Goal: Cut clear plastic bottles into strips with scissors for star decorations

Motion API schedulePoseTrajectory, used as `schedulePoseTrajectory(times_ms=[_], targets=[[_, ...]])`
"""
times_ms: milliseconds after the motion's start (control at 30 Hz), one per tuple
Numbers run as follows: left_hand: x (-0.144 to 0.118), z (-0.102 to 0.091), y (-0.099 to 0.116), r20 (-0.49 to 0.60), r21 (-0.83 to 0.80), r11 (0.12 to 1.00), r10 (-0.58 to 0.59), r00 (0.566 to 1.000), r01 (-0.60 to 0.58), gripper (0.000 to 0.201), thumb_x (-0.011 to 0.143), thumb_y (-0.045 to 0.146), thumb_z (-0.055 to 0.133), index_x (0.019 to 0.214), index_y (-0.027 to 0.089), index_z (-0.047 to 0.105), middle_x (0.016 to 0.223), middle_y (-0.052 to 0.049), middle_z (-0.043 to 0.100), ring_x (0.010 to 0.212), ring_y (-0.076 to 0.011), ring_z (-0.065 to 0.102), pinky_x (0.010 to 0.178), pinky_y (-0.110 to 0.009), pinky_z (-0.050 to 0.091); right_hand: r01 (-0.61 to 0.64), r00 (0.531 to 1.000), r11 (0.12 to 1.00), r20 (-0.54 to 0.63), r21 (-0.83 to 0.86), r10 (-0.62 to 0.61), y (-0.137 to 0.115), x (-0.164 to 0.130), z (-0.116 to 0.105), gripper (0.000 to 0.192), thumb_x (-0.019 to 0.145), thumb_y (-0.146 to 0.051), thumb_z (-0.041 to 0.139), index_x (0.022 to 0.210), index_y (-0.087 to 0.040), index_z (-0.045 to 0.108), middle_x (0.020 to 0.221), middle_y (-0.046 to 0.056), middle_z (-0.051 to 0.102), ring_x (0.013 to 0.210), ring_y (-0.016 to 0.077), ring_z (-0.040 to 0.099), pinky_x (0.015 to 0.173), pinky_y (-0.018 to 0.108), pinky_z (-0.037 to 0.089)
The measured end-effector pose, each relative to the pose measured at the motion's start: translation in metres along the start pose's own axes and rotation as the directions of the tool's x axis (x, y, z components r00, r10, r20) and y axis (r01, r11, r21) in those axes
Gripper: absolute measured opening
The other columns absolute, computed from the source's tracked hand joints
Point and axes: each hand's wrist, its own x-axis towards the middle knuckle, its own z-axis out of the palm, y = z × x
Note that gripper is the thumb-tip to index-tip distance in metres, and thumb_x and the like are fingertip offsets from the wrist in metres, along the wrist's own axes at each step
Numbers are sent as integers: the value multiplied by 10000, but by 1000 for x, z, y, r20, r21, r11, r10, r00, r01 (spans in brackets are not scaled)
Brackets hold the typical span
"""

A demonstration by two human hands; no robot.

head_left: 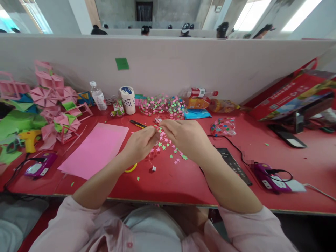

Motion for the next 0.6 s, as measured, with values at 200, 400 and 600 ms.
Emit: schedulePoseTrajectory(times_ms=[200, 400, 600], targets=[[1, -1, -2, -176, -43, 992, 105, 979, -115, 115, 886, 242, 534, 824, 184, 611, 786, -17, 624, 748, -128, 571, 711, -245, 432, 16, 1000, 999, 10, -27, -16, -3, -2, -1, 220, 920, -157, 425, 848, -144, 632, 640, 48, 626, 547, 142, 486, 546, 292, 209], [3, -1, 3, -337, -30, 991, 113, 935, -131, 166, 858, 165, 535, 710, 177, 610, 709, -14, 610, 693, -119, 549, 673, -249, 424, -32, 996, 986, -72, 162, 44, -7, -4, -4, 232, 936, -232, 459, 840, -150, 654, 652, 35, 642, 549, 123, 493, 556, 272, 255], [0, 9, 3, -327, -322, 947, -128, 936, 17, 185, 870, 228, 536, 696, 183, 576, 655, 16, 554, 637, -106, 510, 625, -238, 416, -106, 981, 806, -72, 582, 181, -6, -7, 3, 200, 911, -239, 508, 779, -166, 640, 585, -25, 600, 499, 76, 486, 541, 219, 318]])
